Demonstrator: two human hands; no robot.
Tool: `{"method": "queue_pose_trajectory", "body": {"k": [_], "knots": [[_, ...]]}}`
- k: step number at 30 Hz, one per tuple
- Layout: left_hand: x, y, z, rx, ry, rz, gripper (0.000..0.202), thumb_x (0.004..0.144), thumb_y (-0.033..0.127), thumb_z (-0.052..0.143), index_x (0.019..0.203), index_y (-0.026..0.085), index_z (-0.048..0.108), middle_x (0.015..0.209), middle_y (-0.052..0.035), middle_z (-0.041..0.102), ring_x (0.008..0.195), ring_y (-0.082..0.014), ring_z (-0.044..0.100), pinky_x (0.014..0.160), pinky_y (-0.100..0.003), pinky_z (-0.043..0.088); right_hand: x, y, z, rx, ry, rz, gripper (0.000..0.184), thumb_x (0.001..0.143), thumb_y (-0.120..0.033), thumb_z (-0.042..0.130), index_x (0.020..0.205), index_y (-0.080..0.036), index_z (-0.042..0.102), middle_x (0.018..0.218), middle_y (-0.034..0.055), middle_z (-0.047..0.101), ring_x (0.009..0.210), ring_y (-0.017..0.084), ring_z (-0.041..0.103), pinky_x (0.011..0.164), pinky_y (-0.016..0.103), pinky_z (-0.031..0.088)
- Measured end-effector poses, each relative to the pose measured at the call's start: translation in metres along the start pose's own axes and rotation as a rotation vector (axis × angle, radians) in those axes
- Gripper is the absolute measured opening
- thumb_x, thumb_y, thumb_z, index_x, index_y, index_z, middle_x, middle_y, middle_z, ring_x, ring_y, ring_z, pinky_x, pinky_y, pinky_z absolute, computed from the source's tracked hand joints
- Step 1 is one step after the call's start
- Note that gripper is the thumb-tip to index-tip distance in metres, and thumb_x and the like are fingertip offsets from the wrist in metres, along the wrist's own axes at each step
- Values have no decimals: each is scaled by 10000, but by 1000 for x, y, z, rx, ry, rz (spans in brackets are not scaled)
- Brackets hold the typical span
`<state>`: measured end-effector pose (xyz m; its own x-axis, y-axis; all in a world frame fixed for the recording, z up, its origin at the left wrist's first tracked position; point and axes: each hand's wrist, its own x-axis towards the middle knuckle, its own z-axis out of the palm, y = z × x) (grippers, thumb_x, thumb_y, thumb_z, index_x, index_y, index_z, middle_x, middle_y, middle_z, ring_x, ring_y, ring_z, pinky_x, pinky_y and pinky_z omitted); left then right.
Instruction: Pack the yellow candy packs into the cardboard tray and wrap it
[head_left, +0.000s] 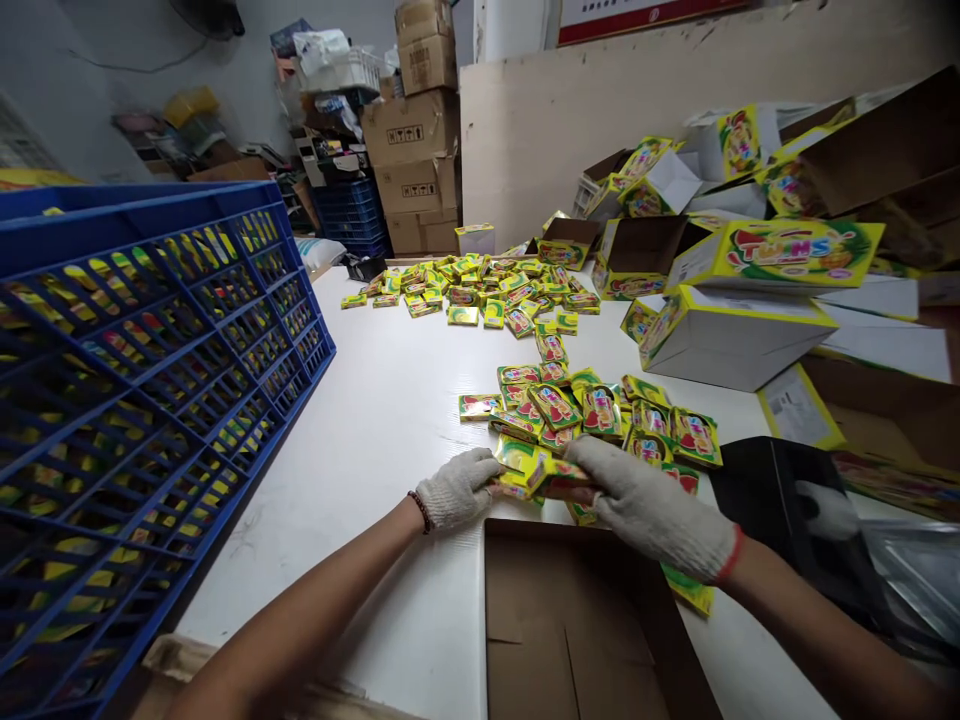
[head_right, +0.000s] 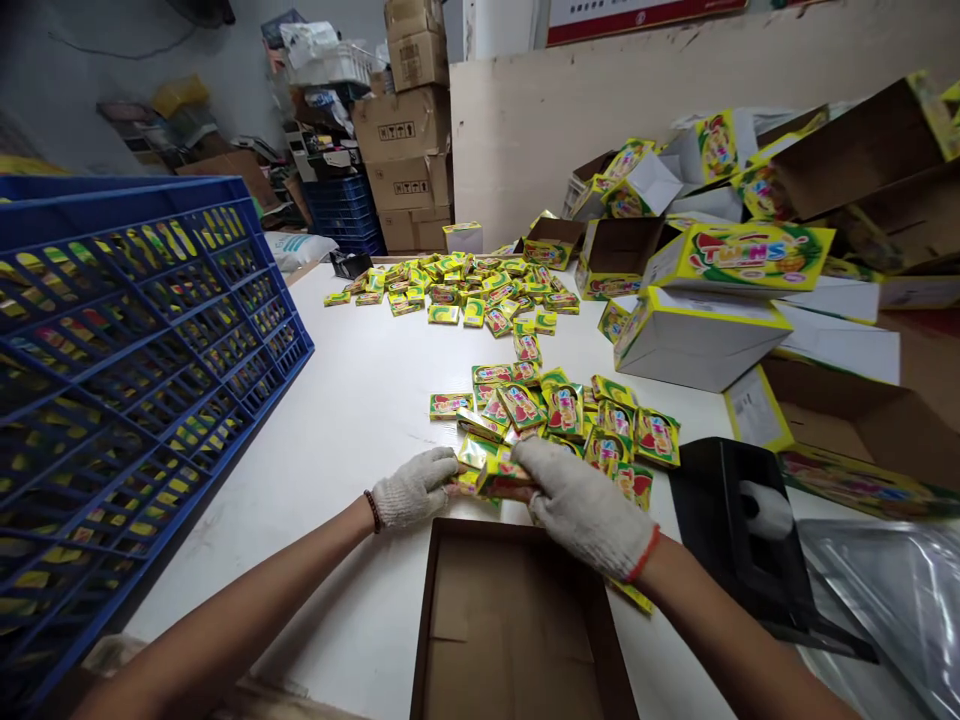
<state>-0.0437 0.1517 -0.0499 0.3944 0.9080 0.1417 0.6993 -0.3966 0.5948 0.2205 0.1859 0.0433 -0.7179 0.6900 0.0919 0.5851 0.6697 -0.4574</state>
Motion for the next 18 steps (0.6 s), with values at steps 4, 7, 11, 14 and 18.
{"method": "queue_pose_trajectory", "body": {"k": [4, 7, 11, 14, 18], "knots": [[13, -2, -1, 23, 57, -85, 182, 917, 185, 491, 989, 194, 658, 938, -58, 669, 875, -204, 604, 825, -331, 502, 39, -21, 17, -141, -192, -27, 269, 737, -27, 520, 933, -172, 633, 1022, 111, 661, 972, 243, 614, 853, 320, 460], [26, 2, -5, 24, 101, -120, 192, 921, 170, 477, 925, 193, 667, 901, -53, 674, 858, -198, 612, 812, -318, 509, 54, -22, 30, -250, -289, 30, 329, 771, -7, 509, 1031, -167, 633, 1052, 122, 672, 963, 244, 631, 806, 307, 441], [54, 7, -17, 11, 193, -141, 277, 880, 110, 508, 1090, 195, 668, 1136, -101, 657, 1061, -241, 594, 980, -386, 469, 49, -13, 38, -234, -339, 89, 469, 738, 6, 539, 1161, -186, 605, 1113, 127, 661, 950, 247, 637, 763, 306, 432], [76, 3, -25, -27, 222, -187, 356, 780, 49, 602, 1094, 202, 675, 1142, -101, 667, 1093, -267, 597, 1022, -425, 452, 38, -3, 32, -126, -352, 168, 248, 735, -83, 595, 967, -163, 629, 1063, 134, 658, 914, 254, 623, 769, 336, 456], [86, 3, -18, -119, 285, -323, 158, 879, 115, 550, 990, 152, 656, 953, -101, 695, 882, -219, 663, 842, -376, 547, 31, 7, 18, 489, -81, 324, 286, 840, -426, 608, 1005, -193, 614, 923, 70, 684, 842, 239, 648, 770, 382, 541]]}}
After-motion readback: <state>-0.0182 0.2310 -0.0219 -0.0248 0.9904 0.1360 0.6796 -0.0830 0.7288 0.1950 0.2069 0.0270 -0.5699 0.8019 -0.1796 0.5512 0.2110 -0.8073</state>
